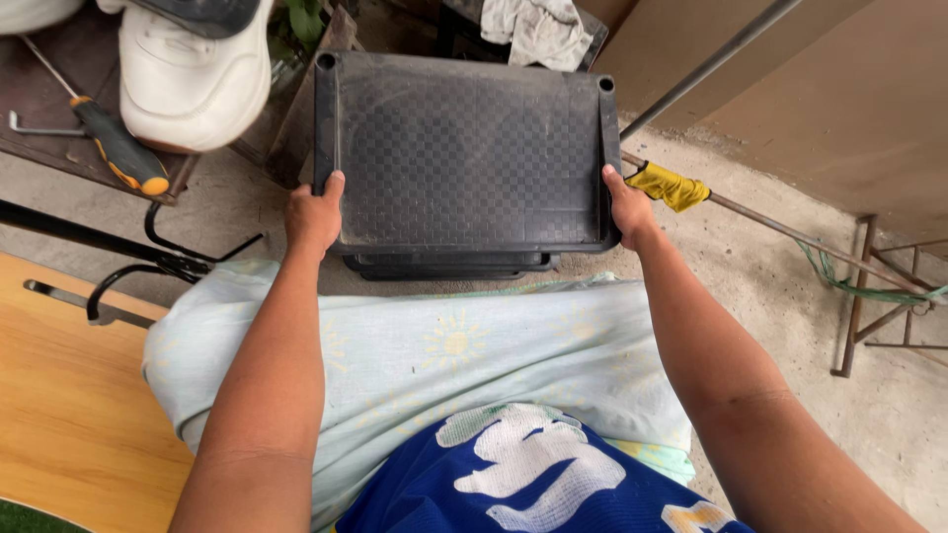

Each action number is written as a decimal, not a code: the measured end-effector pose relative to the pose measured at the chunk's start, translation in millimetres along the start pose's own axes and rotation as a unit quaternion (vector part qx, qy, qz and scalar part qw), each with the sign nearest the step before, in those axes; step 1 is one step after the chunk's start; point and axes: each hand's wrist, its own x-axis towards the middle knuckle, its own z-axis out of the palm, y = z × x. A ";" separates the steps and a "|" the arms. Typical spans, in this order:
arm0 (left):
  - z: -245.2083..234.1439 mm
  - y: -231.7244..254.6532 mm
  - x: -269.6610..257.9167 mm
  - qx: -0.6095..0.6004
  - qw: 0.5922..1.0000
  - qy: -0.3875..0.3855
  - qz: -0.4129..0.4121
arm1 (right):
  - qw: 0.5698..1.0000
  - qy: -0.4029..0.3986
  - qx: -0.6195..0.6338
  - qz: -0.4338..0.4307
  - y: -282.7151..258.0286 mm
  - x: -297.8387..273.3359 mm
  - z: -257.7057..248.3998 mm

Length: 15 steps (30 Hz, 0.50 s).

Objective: The person assembles a three-step plastic stair stool by inserting black tubular legs into the corners of each step and stacking the steps together. The person repeatedly adjusts and secures the legs and steps to form a stable unit.

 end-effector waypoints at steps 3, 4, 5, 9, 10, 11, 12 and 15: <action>2.0 0.0 0.2 0.028 0.999 0.017 0.016 | 0.999 0.027 -0.015 -0.017 0.8 -0.8 3.2; 1.3 0.2 0.1 0.035 0.999 0.026 0.026 | 1.000 0.024 -0.012 0.000 -0.9 -0.9 3.4; 0.8 1.1 0.8 0.030 0.999 0.025 0.023 | 1.000 0.022 -0.008 0.015 -2.9 -0.9 3.0; -2.8 0.7 1.6 0.011 1.000 0.011 0.009 | 0.987 -0.095 0.114 0.065 -6.0 -2.5 0.5; -3.1 -0.7 0.6 0.006 1.000 0.004 0.004 | 0.986 -0.100 0.112 0.071 -5.2 -2.9 0.3; -4.1 -0.9 0.5 0.004 1.000 0.004 0.004 | 0.986 -0.104 0.110 0.075 -4.9 -2.4 0.6; -4.9 -1.1 -0.3 0.003 1.000 0.004 0.005 | 0.989 -0.087 0.098 0.066 -4.5 -1.6 1.4; -3.3 5.5 0.4 0.004 1.000 0.004 0.005 | 0.999 -0.019 0.025 0.040 -7.7 4.8 1.9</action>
